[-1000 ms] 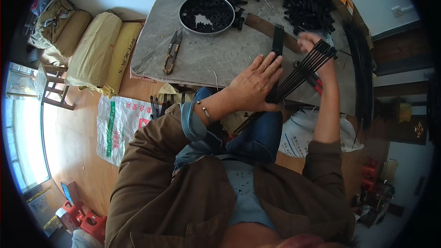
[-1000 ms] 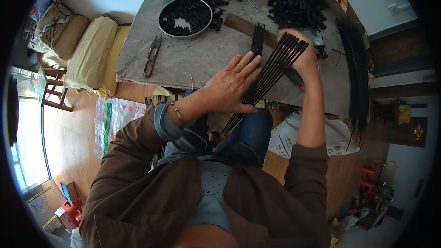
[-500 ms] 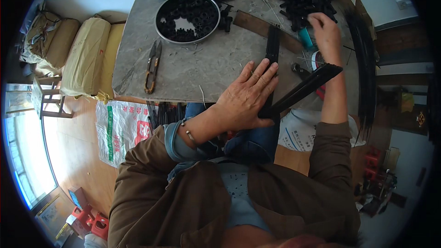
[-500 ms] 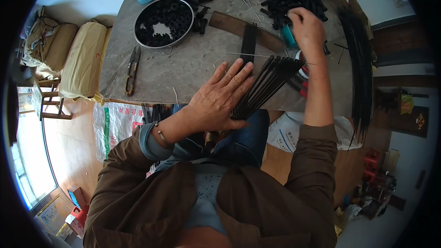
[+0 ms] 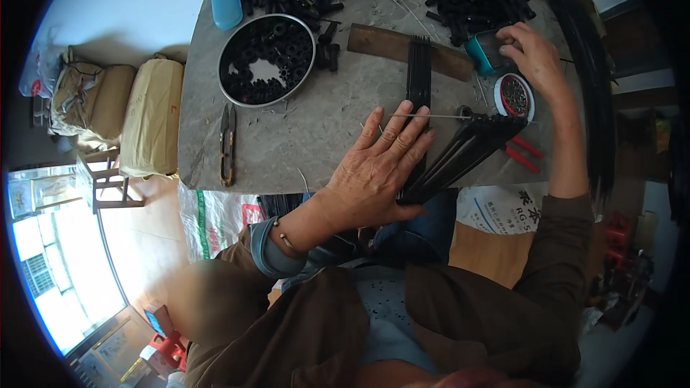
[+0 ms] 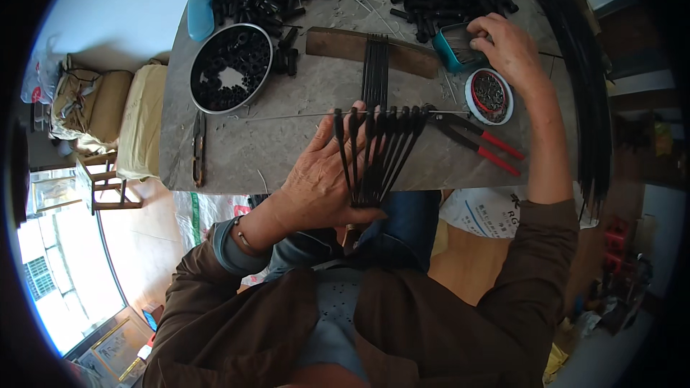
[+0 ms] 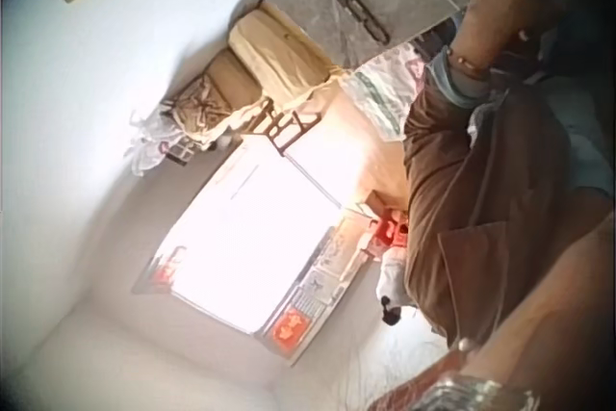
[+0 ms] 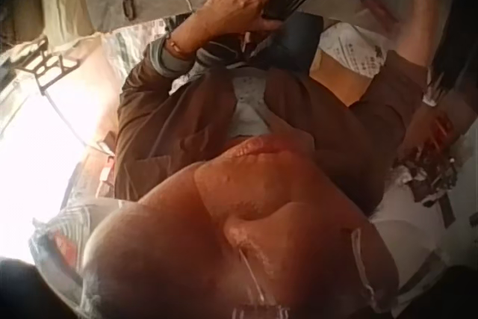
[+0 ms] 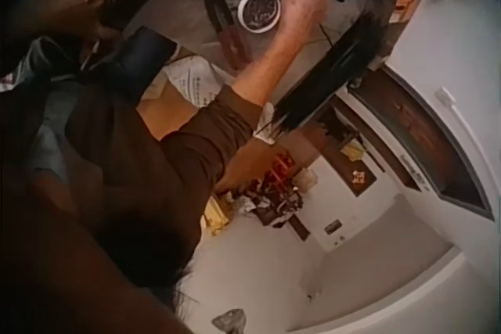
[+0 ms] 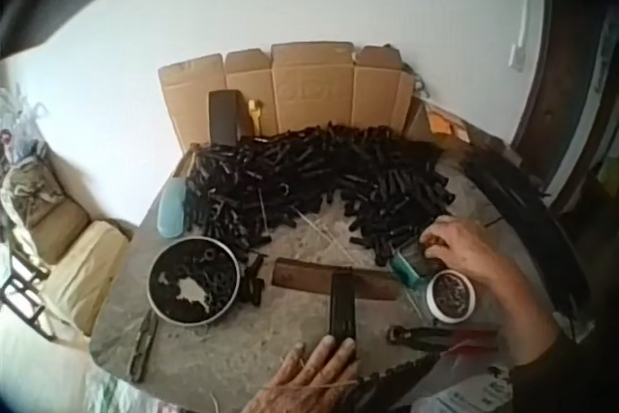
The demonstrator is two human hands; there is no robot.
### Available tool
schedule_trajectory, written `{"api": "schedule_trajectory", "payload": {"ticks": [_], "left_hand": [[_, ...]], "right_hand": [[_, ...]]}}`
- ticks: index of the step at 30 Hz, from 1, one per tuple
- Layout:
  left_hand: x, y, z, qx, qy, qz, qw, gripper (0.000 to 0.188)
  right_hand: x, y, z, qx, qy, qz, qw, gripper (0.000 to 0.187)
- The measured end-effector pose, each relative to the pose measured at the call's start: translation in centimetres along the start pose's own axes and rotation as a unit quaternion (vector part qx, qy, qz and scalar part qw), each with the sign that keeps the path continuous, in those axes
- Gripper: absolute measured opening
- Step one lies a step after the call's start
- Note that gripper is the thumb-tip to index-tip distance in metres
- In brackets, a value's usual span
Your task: Assembling black bristle components into a central handle or connector piece.
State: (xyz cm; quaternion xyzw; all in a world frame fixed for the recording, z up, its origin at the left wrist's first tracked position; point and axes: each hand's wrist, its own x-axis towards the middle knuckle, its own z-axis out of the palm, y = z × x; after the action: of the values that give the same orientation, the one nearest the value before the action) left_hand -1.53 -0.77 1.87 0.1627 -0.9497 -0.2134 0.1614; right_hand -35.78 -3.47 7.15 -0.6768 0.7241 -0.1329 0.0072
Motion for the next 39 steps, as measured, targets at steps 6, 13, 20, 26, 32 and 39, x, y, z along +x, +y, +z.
{"api": "schedule_trajectory", "payload": {"ticks": [6, 13, 20, 26, 32, 39], "left_hand": [[0.6, 0.2, -0.3, -0.008, -0.038, -0.018, 0.999, 0.101], [1.4, 0.0, -0.9, 0.002, -0.061, -0.031, 0.998, 0.104], [1.7, -0.1, -1.0, 0.004, -0.054, -0.033, 0.998, 0.104], [1.9, -0.3, -0.7, 0.001, -0.049, -0.015, 0.999, 0.104], [1.8, -0.4, -0.3, 0.001, -0.023, -0.015, 1.000, 0.103], [1.6, -0.5, -0.5, 0.004, -0.035, -0.020, 0.999, 0.102]], "right_hand": [[0.3, 0.7, 0.1, -0.036, 0.022, -0.063, 0.997, 0.010], [0.2, 1.7, 0.4, -0.017, 0.001, -0.084, 0.996, 0.010], [-0.2, 2.2, -0.1, -0.034, 0.056, -0.084, 0.994, 0.009], [-1.1, 2.1, 0.2, -0.069, 0.130, -0.104, 0.984, 0.008], [-1.7, 0.7, -2.4, -0.094, 0.009, 0.028, 0.995, 0.012], [-0.7, -6.0, 2.2, 0.074, 0.066, -0.171, 0.980, 0.017]]}}
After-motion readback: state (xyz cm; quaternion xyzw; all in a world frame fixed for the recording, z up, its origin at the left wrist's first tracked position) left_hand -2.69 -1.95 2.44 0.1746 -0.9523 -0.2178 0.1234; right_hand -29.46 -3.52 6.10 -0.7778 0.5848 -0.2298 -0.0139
